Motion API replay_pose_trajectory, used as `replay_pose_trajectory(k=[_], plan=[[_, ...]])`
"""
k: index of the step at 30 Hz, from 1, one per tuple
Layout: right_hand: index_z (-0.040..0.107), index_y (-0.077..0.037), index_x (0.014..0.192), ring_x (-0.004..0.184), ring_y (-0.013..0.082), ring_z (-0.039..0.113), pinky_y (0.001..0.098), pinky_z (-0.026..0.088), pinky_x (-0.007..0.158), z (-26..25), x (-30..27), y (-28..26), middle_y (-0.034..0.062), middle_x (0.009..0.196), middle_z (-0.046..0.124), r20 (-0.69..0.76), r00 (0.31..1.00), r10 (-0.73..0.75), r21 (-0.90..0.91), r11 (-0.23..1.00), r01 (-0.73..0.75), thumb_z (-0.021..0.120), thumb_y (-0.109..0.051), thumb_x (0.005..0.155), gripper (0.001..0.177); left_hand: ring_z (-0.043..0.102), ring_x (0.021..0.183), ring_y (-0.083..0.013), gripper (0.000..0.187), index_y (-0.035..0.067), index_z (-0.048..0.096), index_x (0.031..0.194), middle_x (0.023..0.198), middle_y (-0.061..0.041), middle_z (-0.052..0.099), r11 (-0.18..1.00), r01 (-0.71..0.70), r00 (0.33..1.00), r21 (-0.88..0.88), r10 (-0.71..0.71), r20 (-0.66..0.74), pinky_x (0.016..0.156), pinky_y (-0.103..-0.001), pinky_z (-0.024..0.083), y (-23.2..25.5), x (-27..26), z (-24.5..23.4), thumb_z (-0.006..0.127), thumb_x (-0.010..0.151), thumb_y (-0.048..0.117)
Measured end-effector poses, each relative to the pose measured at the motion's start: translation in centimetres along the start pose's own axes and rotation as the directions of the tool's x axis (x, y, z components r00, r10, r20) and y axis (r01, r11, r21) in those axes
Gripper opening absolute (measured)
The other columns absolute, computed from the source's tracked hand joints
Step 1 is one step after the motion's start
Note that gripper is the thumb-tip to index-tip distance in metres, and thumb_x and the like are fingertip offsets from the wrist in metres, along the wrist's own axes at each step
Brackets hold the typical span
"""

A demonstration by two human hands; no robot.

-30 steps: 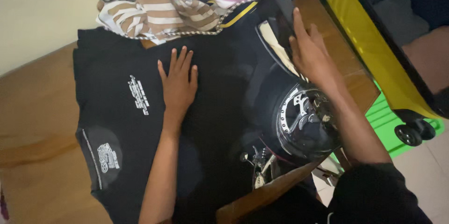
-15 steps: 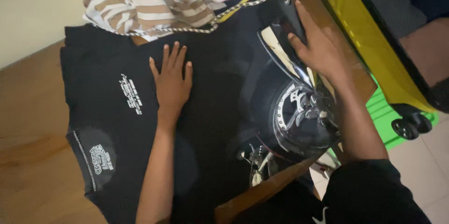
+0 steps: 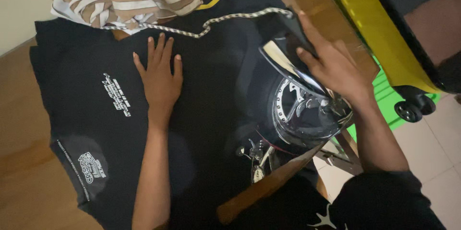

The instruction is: The person irons a black t-shirt on a wooden table, then folds it and places it into a suitcase. They then unfold a pink and white patterned jersey, lay it flat on the table, and smooth it out with their hands.

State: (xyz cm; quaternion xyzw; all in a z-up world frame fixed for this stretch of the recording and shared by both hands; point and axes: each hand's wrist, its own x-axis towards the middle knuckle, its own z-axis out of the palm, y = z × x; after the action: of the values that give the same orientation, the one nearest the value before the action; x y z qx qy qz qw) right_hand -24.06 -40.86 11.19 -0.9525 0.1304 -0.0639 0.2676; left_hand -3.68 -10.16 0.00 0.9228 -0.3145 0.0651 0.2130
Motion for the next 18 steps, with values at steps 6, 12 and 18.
replay_pose_trajectory(k=[6, 12, 18], plan=[[0.024, -0.024, 0.169, 0.112, 0.0527, 0.064, 0.0581, 0.046, 0.098, 0.5, 1.7, 0.9, 0.0306, 0.137, 0.064, -0.016, 0.992, -0.128, -0.059, 0.990, 0.127, 0.062, -0.022, 0.106, 0.074, 0.025, 0.158, -0.0309, 0.046, 0.007, 0.052, 0.152, 0.164, -0.011, 0.043, 1.000, 0.017, 1.000, -0.020, -0.017, 0.020, 0.125, -0.064, 0.005, 0.2, -0.3, -0.2, 0.045, 0.113, 0.029], [0.026, -0.033, 0.166, 0.094, 0.0372, 0.075, 0.0490, 0.054, 0.089, -2.8, -1.8, -0.2, 0.0276, 0.110, 0.073, 0.196, 0.957, 0.213, -0.080, 0.976, -0.201, 0.062, -0.029, 0.100, 0.075, 0.026, 0.155, -0.0333, 0.047, 0.006, 0.053, 0.152, 0.162, -0.013, 0.042, 1.000, -0.014, 1.000, 0.003, 0.014, 0.006, 0.122, -0.066, 0.005, 0.0, -0.1, 0.0, 0.045, 0.111, 0.028], [0.031, -0.030, 0.166, 0.089, 0.0333, 0.076, 0.0468, 0.054, 0.086, -1.7, -3.0, 1.4, 0.0244, 0.110, 0.074, 0.152, 0.966, 0.207, 0.051, 0.975, -0.217, 0.063, -0.027, 0.100, 0.074, 0.027, 0.158, -0.0349, 0.046, 0.004, 0.051, 0.153, 0.164, -0.014, 0.042, 0.999, -0.031, 1.000, -0.024, 0.031, -0.003, 0.123, -0.067, 0.006, 0.4, -0.5, -0.4, 0.044, 0.113, 0.026]])
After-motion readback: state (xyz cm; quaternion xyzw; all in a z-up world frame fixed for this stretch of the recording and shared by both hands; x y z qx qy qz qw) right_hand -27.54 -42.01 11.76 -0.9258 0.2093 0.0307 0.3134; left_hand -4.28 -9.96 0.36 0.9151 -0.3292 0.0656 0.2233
